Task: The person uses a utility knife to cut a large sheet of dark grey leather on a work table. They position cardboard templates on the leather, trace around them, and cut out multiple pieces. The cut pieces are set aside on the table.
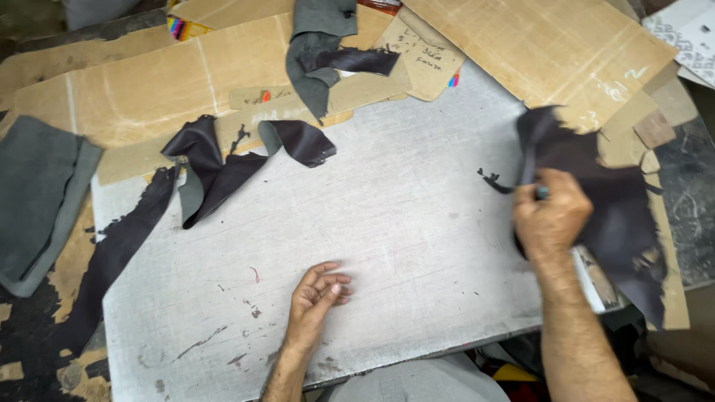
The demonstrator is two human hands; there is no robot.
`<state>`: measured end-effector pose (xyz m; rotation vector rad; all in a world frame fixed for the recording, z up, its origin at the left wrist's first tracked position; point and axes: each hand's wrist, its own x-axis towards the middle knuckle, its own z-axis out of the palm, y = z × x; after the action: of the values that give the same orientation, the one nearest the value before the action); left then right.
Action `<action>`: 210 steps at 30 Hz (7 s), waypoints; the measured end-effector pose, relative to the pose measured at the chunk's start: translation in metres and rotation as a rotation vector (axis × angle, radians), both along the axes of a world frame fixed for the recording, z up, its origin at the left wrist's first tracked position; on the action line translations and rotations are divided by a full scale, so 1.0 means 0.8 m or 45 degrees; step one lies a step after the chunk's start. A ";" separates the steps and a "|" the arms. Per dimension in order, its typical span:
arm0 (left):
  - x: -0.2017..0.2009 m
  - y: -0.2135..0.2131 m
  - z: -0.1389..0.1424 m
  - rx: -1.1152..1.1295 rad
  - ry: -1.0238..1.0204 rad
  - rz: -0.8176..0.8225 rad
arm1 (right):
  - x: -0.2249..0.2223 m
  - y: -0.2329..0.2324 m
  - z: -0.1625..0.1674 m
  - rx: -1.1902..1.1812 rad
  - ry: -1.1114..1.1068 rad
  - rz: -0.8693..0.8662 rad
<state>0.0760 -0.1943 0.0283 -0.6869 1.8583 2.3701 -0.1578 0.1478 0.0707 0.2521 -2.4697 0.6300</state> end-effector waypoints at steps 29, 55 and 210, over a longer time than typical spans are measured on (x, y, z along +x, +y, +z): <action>-0.036 -0.099 0.015 -1.696 -0.109 0.051 | 0.081 -0.082 -0.079 -0.019 -0.602 0.262; 0.018 -0.159 0.023 -1.774 0.456 0.241 | 0.010 -0.240 -0.059 0.679 -0.279 0.624; -0.017 -0.159 -0.008 -1.515 0.350 -0.164 | 0.244 -0.169 -0.084 -0.050 -0.541 0.739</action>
<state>0.0623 -0.3215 0.0221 -0.2104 3.2229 1.0951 0.0370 0.0126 0.0036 0.9243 -2.7863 1.0583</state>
